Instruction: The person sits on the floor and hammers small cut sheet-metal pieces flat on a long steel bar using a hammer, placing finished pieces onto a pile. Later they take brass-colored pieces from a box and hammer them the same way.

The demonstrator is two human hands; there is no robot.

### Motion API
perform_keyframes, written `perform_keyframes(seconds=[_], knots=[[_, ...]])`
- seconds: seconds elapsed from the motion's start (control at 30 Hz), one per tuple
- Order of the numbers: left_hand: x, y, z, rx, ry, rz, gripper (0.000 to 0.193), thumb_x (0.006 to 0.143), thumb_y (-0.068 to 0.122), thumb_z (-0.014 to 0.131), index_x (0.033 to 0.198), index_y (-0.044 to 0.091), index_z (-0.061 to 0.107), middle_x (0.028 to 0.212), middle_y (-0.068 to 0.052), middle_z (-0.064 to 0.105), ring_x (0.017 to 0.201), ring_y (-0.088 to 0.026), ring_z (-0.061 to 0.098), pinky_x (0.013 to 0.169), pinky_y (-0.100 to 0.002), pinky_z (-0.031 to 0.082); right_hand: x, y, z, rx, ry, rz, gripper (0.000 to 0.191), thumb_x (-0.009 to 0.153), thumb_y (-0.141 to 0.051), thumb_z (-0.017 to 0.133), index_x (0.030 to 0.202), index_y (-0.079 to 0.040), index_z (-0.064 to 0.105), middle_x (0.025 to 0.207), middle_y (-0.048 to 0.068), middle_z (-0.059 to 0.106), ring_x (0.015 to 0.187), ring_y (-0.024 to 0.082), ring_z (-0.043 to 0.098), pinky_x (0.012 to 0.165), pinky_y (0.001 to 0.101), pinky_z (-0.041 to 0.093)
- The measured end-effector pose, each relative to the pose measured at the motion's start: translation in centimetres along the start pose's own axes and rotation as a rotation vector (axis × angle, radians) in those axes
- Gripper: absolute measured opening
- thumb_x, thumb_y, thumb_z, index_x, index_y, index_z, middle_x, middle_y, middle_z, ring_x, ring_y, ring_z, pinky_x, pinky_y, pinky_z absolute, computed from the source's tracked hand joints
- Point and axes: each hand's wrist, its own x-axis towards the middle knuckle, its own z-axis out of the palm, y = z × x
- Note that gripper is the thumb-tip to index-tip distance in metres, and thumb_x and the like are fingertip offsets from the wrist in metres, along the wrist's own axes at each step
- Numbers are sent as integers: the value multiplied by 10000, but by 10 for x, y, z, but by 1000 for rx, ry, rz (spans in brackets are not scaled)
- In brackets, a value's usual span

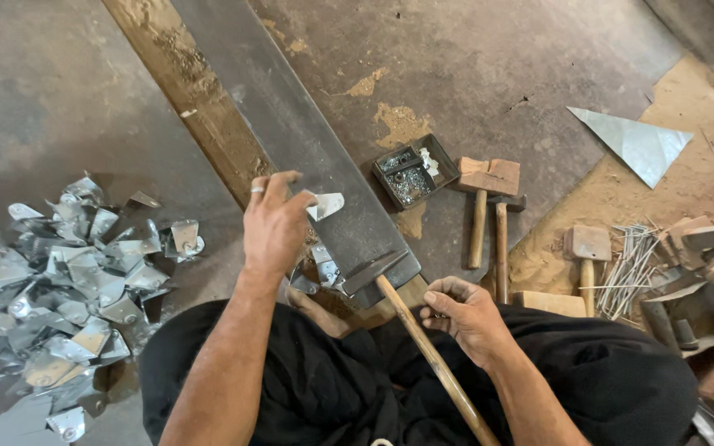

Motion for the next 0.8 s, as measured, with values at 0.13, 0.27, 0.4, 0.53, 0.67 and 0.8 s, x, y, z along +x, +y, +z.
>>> perform_keyframes(seconds=[0.13, 0.27, 0.4, 0.53, 0.67, 0.8], knots=[[11, -5, 9, -45, -100, -55, 409, 724, -91, 663, 1037, 153, 764, 1263, -106, 661, 1188, -389, 604, 956, -447, 552, 10, -17, 17, -36, -11, -12, 129, 906, -158, 710, 957, -49, 665, 819, 44, 669, 690, 140, 656, 634, 303, 553], [8, -12, 18, -387, -62, -261, 599, 765, -47, 632, 1354, 53, 594, 1265, -159, 622, 1200, -357, 611, 1014, -485, 521, 32, -24, 34, -167, -54, -116, 156, 979, -166, 703, 956, -16, 665, 781, 53, 634, 646, 133, 607, 575, 273, 488], [-4, -6, 30, -314, -153, -389, 514, 795, 153, 780, 1265, 34, 610, 1144, -179, 655, 1039, -384, 648, 885, -491, 529, 56, -23, 53, -289, -18, -170, 165, 957, -142, 721, 981, 22, 718, 773, 84, 664, 636, 150, 617, 547, 272, 485], [-5, -7, 42, -242, -278, -607, 190, 976, 248, 717, 1042, 70, 732, 970, -126, 728, 844, -268, 739, 761, -433, 576, 82, -31, 75, -362, -89, -222, 190, 922, -141, 695, 1018, 19, 731, 822, 79, 739, 690, 168, 715, 604, 309, 608], [-3, -19, 42, -447, 73, -661, 190, 864, 176, 782, 946, 11, 732, 879, -156, 754, 763, -257, 739, 699, -397, 567, 114, -33, 104, -833, -37, -529, 176, 875, -142, 763, 992, -11, 762, 852, 95, 777, 726, 158, 746, 671, 342, 590], [-1, -24, 39, -556, 30, -736, 188, 874, 178, 781, 950, 16, 725, 818, -141, 758, 716, -235, 757, 683, -364, 565, 139, -24, 128, -1151, 56, -724, 189, 842, -175, 820, 958, -31, 785, 894, 160, 782, 787, 202, 725, 729, 366, 576]])
